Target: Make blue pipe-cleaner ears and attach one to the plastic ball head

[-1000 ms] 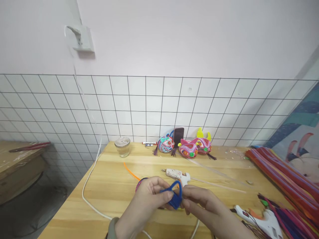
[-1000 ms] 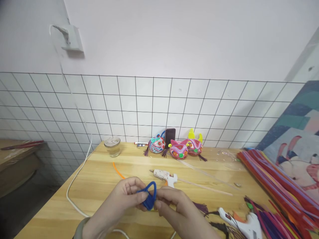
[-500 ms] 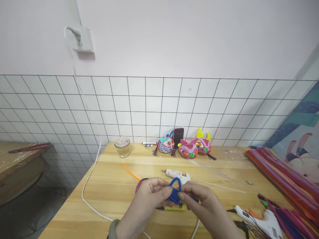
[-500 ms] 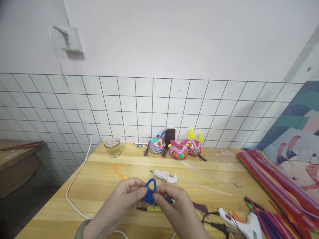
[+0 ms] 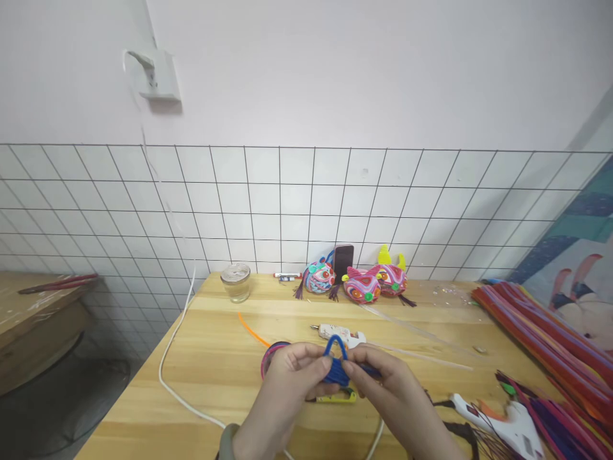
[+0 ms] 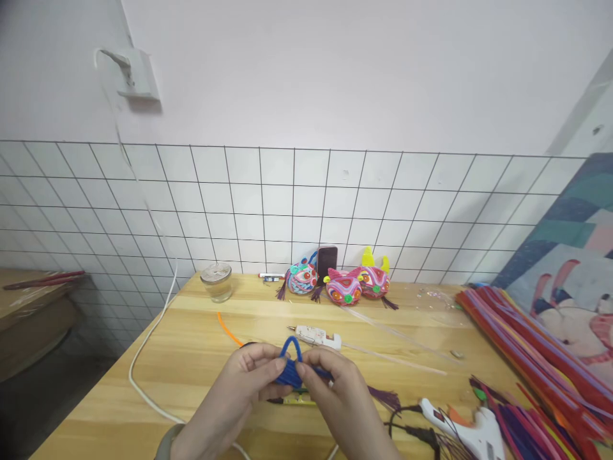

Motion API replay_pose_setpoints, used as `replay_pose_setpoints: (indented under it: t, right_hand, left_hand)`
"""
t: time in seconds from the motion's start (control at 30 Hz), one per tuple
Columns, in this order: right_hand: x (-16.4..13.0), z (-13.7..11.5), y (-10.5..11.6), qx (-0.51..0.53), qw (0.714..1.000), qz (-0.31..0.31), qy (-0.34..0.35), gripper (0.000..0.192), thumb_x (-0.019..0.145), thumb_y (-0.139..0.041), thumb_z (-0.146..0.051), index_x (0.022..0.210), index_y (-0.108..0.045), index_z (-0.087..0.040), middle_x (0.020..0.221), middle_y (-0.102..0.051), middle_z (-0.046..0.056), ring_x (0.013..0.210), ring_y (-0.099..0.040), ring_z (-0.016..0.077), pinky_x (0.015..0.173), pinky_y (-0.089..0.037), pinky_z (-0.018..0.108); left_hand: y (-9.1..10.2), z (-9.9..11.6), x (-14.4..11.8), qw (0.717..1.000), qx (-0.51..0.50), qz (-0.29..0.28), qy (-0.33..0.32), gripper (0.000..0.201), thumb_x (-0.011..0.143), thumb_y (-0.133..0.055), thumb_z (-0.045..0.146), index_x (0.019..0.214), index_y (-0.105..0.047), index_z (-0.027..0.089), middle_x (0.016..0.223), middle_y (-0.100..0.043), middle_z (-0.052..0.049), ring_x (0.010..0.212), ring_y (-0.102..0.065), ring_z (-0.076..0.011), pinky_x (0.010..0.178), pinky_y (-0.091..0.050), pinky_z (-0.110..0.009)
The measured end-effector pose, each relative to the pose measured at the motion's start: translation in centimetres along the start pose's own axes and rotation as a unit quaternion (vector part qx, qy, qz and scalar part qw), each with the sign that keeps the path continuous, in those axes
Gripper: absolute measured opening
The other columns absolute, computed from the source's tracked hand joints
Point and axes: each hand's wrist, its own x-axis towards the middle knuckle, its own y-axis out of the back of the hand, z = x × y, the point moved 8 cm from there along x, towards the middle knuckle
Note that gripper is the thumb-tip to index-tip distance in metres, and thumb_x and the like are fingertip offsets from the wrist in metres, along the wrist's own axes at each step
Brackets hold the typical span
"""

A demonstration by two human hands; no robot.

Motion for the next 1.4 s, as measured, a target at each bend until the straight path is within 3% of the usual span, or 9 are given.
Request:
replay_pose_setpoints:
  t: [0.97,1.13,1.3,1.4]
  right_hand:
    - [0.3,0.7,-0.3,-0.014,1.0,0.025,-0.012,0.024,0.076,-0.051,-0.035,0.064,-0.061,-0.017,0.059,-0.056,0.0,0.058,-0.05,0.0146,0.054,-0.04,0.022]
    - [0.5,1.1,-0.5,0.048,0.998,0.017,-0.033,0.024,0.075,-0.052,-0.036,0.061,-0.055,-0.017,0.054,-0.049,-0.003,0.053,-0.044,0.0122,0.051,-0.036,0.022]
    - [0.9,2.6,-1.1,0.135,0.988,-0.022,-0.077,0.031,0.076,-0.052,-0.043,0.061,-0.05,-0.016,0.047,-0.04,-0.006,0.045,-0.034,0.0086,0.047,-0.03,0.021]
    - [1.0,3.0,-1.3,0.157,0.983,-0.03,-0.088,0.034,0.075,-0.053,-0.046,0.061,-0.05,-0.016,0.046,-0.04,-0.007,0.044,-0.033,0.0081,0.046,-0.028,0.021]
  left_hand:
    - [0.6,-0.6,0.4,0.998,-0.036,0.042,-0.001,0.022,0.057,-0.077,0.027,0.066,-0.066,0.01,0.065,-0.069,-0.007,0.061,-0.063,-0.0145,0.063,-0.052,-0.026]
    - [0.7,-0.6,0.7,0.999,-0.025,0.035,-0.002,0.023,0.06,-0.075,0.028,0.069,-0.066,0.009,0.066,-0.068,-0.007,0.063,-0.063,-0.0144,0.063,-0.051,-0.025]
    - [-0.1,-0.4,0.7,0.999,-0.028,-0.018,0.017,0.037,0.075,-0.058,0.043,0.083,-0.066,0.008,0.079,-0.069,-0.013,0.069,-0.065,-0.0181,0.063,-0.051,-0.026]
    - [-0.1,-0.4,0.7,0.999,-0.012,-0.028,0.021,0.039,0.075,-0.057,0.044,0.084,-0.066,0.008,0.08,-0.07,-0.014,0.067,-0.065,-0.018,0.062,-0.051,-0.026]
